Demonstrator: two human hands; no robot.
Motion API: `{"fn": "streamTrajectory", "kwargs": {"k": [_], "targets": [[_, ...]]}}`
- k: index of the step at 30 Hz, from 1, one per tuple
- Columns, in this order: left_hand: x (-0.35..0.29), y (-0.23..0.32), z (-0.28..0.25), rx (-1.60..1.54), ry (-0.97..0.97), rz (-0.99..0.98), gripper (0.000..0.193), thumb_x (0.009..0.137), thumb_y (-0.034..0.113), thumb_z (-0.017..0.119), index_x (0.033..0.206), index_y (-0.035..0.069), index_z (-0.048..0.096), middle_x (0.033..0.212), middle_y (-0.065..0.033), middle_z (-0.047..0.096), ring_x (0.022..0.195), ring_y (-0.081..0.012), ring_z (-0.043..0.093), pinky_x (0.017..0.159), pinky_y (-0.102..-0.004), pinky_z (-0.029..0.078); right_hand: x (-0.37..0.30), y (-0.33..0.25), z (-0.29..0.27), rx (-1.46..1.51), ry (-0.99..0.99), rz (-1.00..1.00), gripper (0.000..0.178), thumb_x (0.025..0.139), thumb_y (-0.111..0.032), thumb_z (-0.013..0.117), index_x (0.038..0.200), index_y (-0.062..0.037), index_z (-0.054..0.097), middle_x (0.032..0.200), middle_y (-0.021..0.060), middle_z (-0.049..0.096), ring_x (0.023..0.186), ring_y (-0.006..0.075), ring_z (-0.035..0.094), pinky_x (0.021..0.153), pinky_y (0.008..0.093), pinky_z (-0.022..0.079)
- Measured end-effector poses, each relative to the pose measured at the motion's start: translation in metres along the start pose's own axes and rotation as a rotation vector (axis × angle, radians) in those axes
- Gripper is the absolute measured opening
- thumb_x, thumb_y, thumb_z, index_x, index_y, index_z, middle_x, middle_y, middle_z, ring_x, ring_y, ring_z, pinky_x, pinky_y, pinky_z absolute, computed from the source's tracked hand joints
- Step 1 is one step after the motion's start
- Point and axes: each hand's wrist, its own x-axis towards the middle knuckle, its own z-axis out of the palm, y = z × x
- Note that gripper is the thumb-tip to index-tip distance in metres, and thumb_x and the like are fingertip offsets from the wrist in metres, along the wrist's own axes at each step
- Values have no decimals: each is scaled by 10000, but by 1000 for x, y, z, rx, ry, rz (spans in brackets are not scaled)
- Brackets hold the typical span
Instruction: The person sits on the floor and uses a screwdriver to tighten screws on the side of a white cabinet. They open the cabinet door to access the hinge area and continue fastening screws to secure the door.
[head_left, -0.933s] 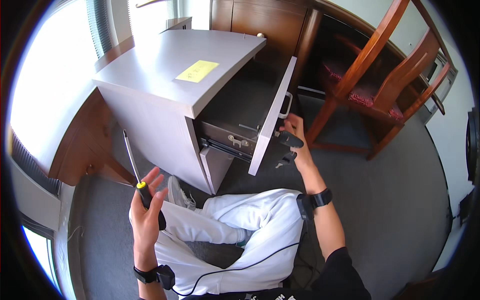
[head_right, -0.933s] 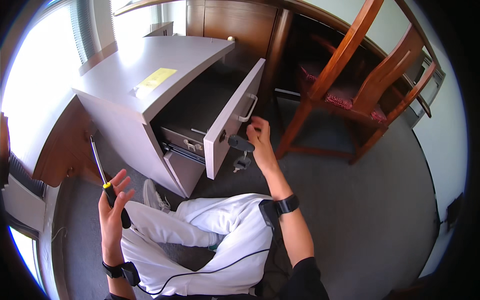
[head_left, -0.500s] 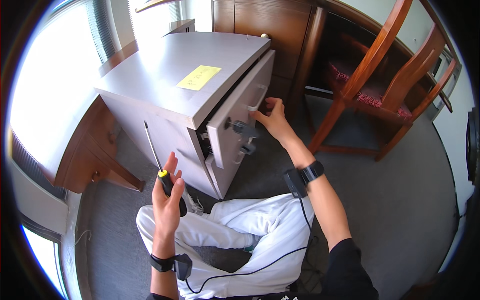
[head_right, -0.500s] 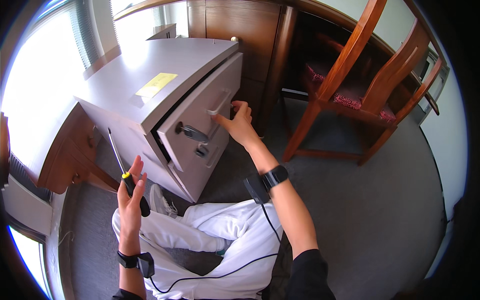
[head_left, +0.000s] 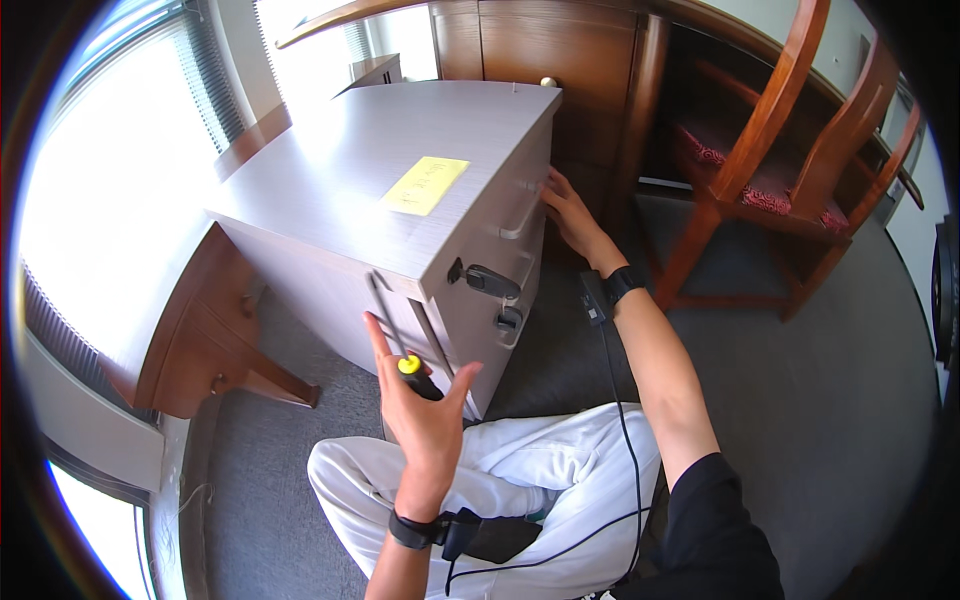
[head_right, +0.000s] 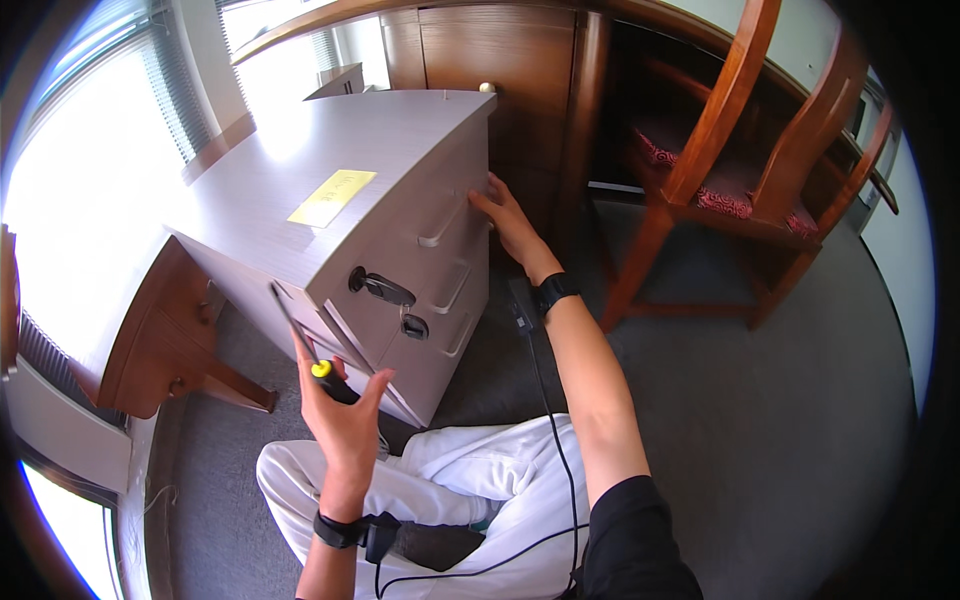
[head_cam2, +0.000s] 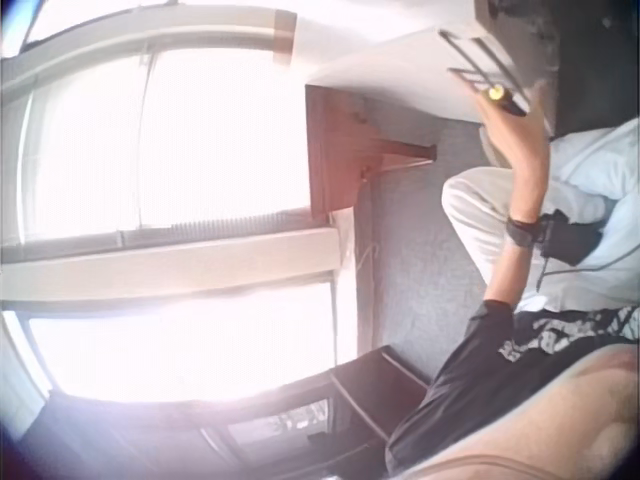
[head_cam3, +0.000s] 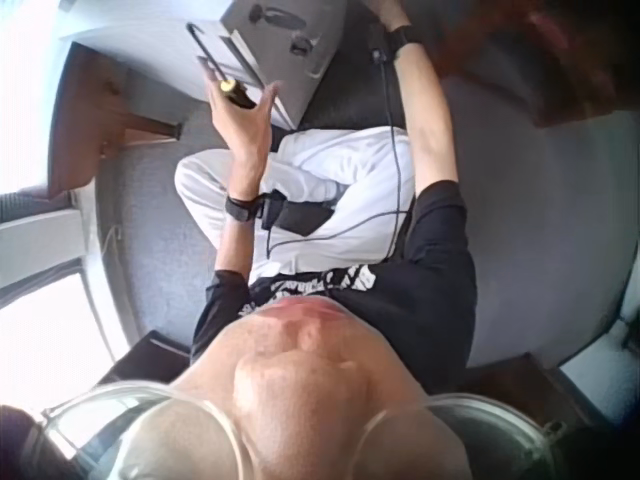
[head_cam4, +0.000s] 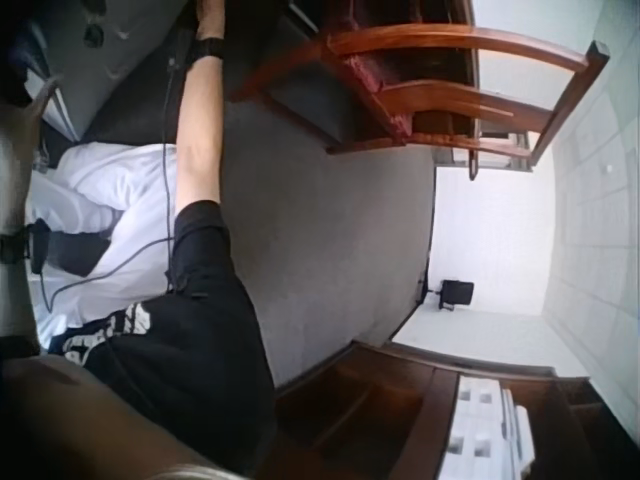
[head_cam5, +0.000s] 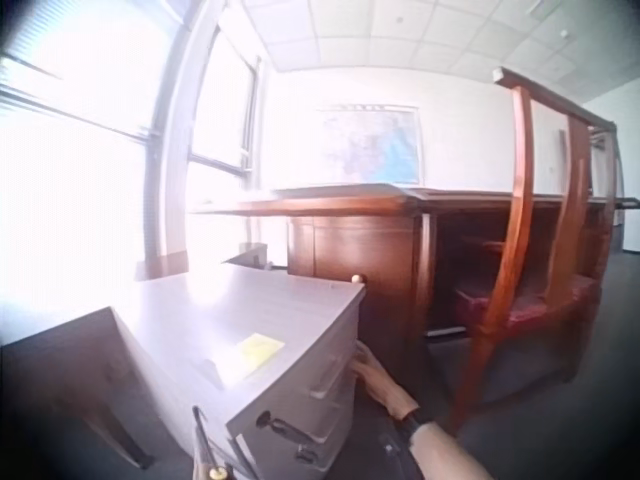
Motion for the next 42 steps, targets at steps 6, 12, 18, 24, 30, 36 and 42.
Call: {"fn": "streamTrajectory", "kwargs": {"k": [6, 12, 18, 24, 30, 36, 42], "targets": [[4, -7, 4, 186, 32, 69, 647, 710, 91, 890, 1124, 48, 395, 1591, -192, 359, 1014, -339, 621, 768, -352, 561, -5, -4, -6, -62, -64, 77, 770, 988, -387, 638, 1592, -123, 240, 1617, 86, 309, 1471, 253, 287, 1178, 474, 250], [7, -8, 4, 190, 60, 214, 322, 801, 25, 781, 1022, -34, 554, 1617, -207, 310, 813, -294, 664, 749, -351, 546, -9, 3, -5, 13, -108, -12, 735, 994, -288, 636, 1588, -107, 241, 1596, 82, 339, 1449, 247, 325, 1160, 418, 298], [26, -31, -27, 102, -78, 118, 377, 803, 19, 769, 1056, -28, 494, 1610, -253, 265, 1066, -450, 599, 802, -416, 544, -26, 9, -6, -79, -72, -134, 660, 945, -176, 676, 1487, -11, 338, 1486, 178, 437, 1367, 292, 432, 1120, 394, 358], [50, -65, -67, 11, -133, 96, 489, 806, -20, 748, 1225, -20, 496, 1605, -185, 334, 1029, -397, 639, 861, -375, 520, -59, 9, 10, -323, 30, -155, 550, 931, -154, 689, 1358, 2, 381, 1392, 163, 462, 1252, 264, 495, 1076, 397, 395], [68, -97, -94, -22, -160, 148, 837, 806, -90, 706, 1553, 43, 351, 1512, -115, 484, 1017, -212, 570, 986, -292, 445, -98, -6, 24, -293, 13, -64, 595, 881, -116, 701, 1353, -14, 354, 1406, 173, 417, 1285, 301, 444, 1079, 410, 384], [74, -108, -115, -137, -191, 16, 839, 797, -126, 700, 1548, 16, 352, 1263, -54, 592, 859, -160, 483, 896, -263, 449, -122, -26, 33, -314, -88, 3, 612, 891, -109, 681, 1368, -5, 312, 1428, 191, 381, 1336, 323, 381, 1128, 428, 324], [79, -117, -123, -137, -148, 64, 799, 818, -138, 664, 1541, 31, 372, 914, 23, 489, 844, -113, 450, 845, -232, 434, -122, -15, 36, -404, -81, 31, 582, 968, -235, 670, 1355, -34, 285, 1301, 193, 496, 1214, 270, 503, 1013, 404, 452]]}}
